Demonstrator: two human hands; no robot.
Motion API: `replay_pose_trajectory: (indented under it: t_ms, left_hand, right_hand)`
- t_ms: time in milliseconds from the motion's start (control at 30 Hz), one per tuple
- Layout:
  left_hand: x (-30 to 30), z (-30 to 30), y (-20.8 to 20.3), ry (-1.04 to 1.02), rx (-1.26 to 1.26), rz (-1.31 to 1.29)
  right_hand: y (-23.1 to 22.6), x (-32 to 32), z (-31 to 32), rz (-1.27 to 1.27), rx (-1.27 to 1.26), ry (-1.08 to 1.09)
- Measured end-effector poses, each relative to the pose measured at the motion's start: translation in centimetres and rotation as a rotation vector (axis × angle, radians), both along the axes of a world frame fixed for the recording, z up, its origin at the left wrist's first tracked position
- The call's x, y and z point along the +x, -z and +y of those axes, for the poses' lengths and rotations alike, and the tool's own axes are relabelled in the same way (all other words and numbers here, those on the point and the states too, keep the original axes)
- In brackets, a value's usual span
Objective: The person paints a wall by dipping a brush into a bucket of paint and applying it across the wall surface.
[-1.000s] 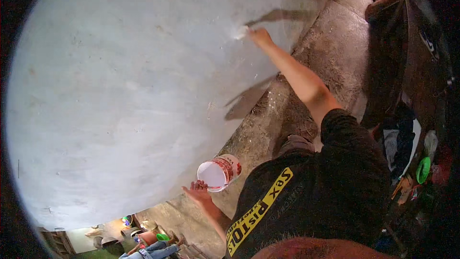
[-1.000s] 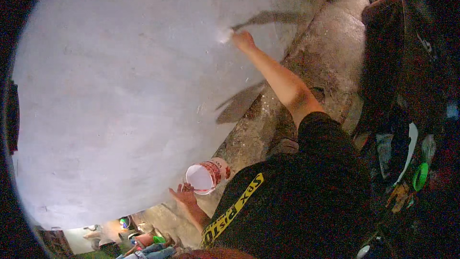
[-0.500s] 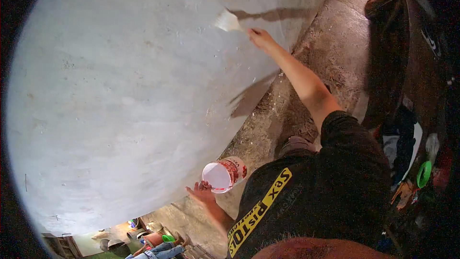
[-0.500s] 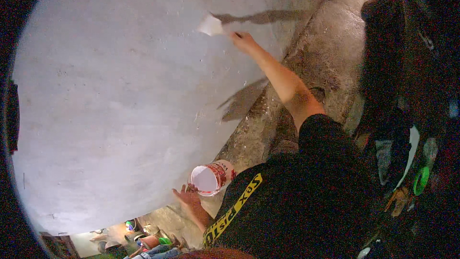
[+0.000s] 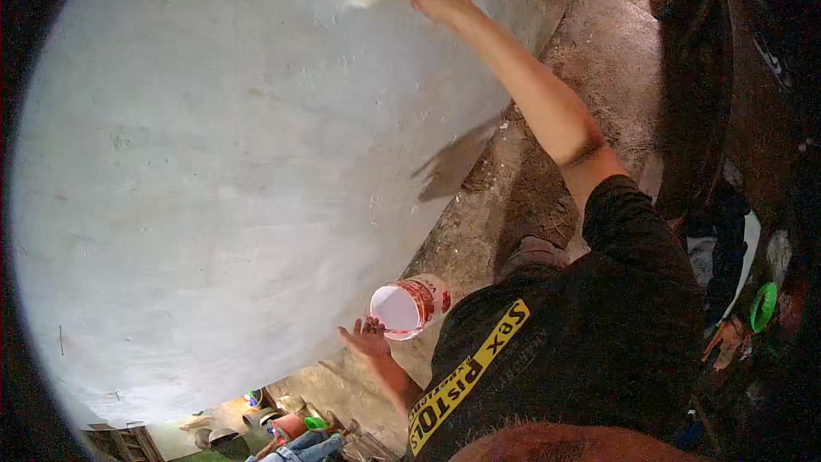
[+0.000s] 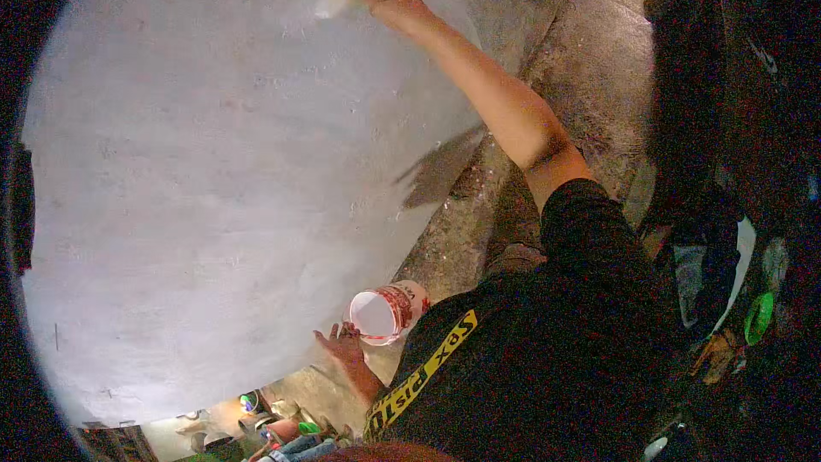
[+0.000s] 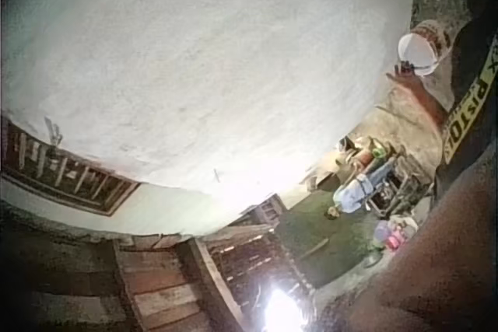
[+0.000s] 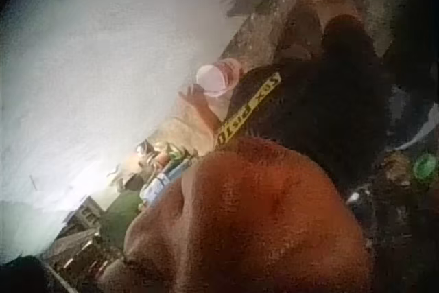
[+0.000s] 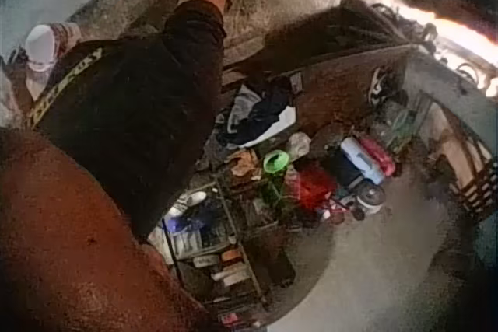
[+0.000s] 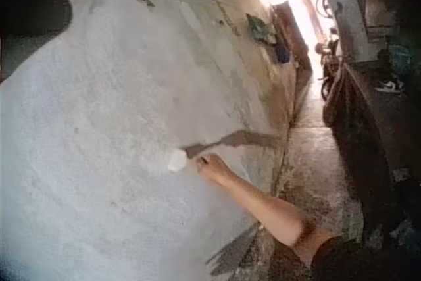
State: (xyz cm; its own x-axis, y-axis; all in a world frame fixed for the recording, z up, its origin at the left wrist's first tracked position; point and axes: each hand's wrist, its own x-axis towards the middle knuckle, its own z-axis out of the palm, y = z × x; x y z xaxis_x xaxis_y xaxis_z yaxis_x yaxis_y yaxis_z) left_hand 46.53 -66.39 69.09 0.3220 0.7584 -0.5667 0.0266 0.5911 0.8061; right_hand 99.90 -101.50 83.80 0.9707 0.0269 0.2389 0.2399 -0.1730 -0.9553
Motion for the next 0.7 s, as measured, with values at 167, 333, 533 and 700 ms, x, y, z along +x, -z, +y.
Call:
replay_pose_trajectory:
  t_ms: [167,333,533,700]
  left_hand:
    - [-0.5,0.6,0.4,0.012,0.008,0.0]
    - [-2.3,1.4,1.6,-0.021,-0.018,-0.057]
    - [-2.1,0.4,0.8,-0.075,0.004,-0.035]
    - [-0.1,0.4,1.2,-0.051,0.008,-0.012]
  right_hand:
    - [1.4,1.1,1.8,-0.036,0.195,-0.105]
    - [15.7,0.9,2.9,0.307,0.309,-0.117]
    - [24.6,0.3,0.3,0.564,0.066,0.03]
    - [16.2,2.4,0.8,0.169,-0.297,0.023]
